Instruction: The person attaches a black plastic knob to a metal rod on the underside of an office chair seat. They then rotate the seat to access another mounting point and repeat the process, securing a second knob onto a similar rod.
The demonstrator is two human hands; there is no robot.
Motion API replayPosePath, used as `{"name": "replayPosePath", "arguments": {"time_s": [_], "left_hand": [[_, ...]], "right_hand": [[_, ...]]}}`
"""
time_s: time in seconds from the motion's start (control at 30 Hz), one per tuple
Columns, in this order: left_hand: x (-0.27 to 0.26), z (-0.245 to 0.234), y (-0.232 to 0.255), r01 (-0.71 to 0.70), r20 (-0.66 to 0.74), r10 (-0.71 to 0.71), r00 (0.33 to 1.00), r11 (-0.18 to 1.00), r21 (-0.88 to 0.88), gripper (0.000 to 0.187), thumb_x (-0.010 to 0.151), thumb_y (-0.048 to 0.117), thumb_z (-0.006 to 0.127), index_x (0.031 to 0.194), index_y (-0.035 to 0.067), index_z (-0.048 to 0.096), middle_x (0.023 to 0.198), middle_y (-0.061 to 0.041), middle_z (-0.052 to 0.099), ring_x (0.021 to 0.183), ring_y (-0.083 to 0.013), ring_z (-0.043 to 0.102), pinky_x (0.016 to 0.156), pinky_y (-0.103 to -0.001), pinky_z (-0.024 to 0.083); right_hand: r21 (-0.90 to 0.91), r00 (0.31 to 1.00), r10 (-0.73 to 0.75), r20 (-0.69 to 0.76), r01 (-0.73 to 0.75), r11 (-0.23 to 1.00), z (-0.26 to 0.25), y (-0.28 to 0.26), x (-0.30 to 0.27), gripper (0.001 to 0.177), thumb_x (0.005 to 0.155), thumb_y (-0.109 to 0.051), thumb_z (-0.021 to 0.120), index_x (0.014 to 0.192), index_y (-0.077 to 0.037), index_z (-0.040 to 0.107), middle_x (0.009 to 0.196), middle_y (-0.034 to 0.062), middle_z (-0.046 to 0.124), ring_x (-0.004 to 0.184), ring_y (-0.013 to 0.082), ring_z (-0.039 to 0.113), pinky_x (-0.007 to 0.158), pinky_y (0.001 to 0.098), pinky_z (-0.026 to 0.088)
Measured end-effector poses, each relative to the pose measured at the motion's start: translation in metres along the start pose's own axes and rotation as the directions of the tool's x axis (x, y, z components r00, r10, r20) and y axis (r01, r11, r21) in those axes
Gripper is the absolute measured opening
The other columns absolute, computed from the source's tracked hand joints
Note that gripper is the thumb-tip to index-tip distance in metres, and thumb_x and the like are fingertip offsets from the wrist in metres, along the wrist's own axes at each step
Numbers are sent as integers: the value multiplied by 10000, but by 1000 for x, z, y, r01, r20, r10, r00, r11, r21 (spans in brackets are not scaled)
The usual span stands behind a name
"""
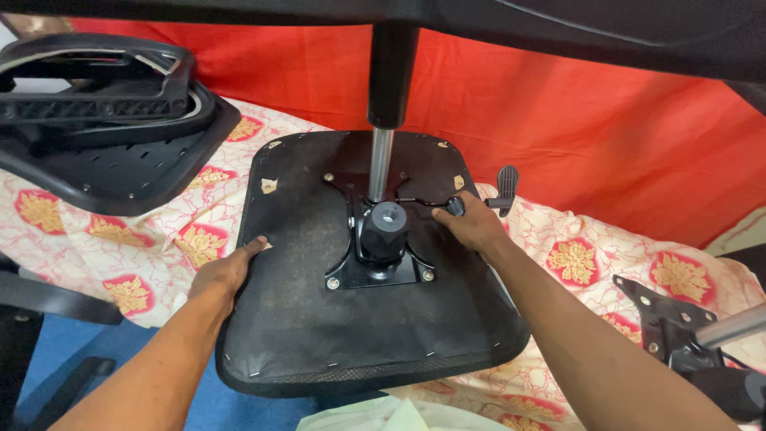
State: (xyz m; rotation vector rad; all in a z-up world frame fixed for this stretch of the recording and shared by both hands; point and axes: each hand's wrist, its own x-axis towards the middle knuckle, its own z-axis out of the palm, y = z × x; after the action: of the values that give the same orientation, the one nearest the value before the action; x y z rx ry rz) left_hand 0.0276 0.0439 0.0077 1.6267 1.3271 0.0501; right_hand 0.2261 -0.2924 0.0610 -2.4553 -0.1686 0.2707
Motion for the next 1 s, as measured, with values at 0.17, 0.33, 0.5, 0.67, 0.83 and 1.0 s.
{"name": "replayPosePath", "arguments": {"time_s": [0.17,0.33,0.5,0.67,0.83,1.0], "left_hand": [[27,-6,14,-27,65,32,997,996,-81,898,768,614,804,1253,-129,667,1230,-241,716,1078,-361,703,973,-415,509],[53,-7,21,-68,88,72,994,997,-43,925,766,602,831,1280,-142,636,1238,-254,697,1083,-362,685,982,-409,492],[72,-9,30,-76,164,85,983,995,-57,875,761,585,812,1280,-103,658,1224,-240,716,1062,-355,701,962,-414,513],[82,-9,47,-152,167,137,976,985,79,897,766,628,807,1277,-96,666,1218,-242,710,1066,-379,690,963,-423,505],[97,0,71,-210,222,174,959,966,151,888,769,649,793,1253,-87,684,1176,-241,725,1047,-381,709,950,-423,512],[121,22,98,-291,269,229,936,931,219,844,756,645,808,1210,-60,714,1157,-228,739,1042,-372,700,948,-442,500]], "right_hand": [[40,988,-118,-104,122,992,10,5,-10,438,860,-451,740,1149,-126,682,872,78,716,728,162,659,658,341,516],[154,998,12,-62,-2,988,12,-1,-27,328,862,-355,751,1027,-89,655,671,52,584,521,149,530,496,338,444],[191,998,6,-64,6,982,16,-10,-45,287,872,-314,760,909,-63,626,609,19,537,497,126,496,464,324,412],[264,994,94,-62,-74,962,20,-14,-55,263,879,-291,764,875,-77,611,584,6,510,472,110,459,444,303,383],[366,988,121,-95,-78,927,24,-12,-63,233,865,-258,771,836,-98,605,578,3,519,459,103,463,425,292,369],[398,974,201,-104,-144,906,22,-12,-71,258,859,-248,768,809,-92,570,569,13,506,449,123,463,410,302,375]]}}
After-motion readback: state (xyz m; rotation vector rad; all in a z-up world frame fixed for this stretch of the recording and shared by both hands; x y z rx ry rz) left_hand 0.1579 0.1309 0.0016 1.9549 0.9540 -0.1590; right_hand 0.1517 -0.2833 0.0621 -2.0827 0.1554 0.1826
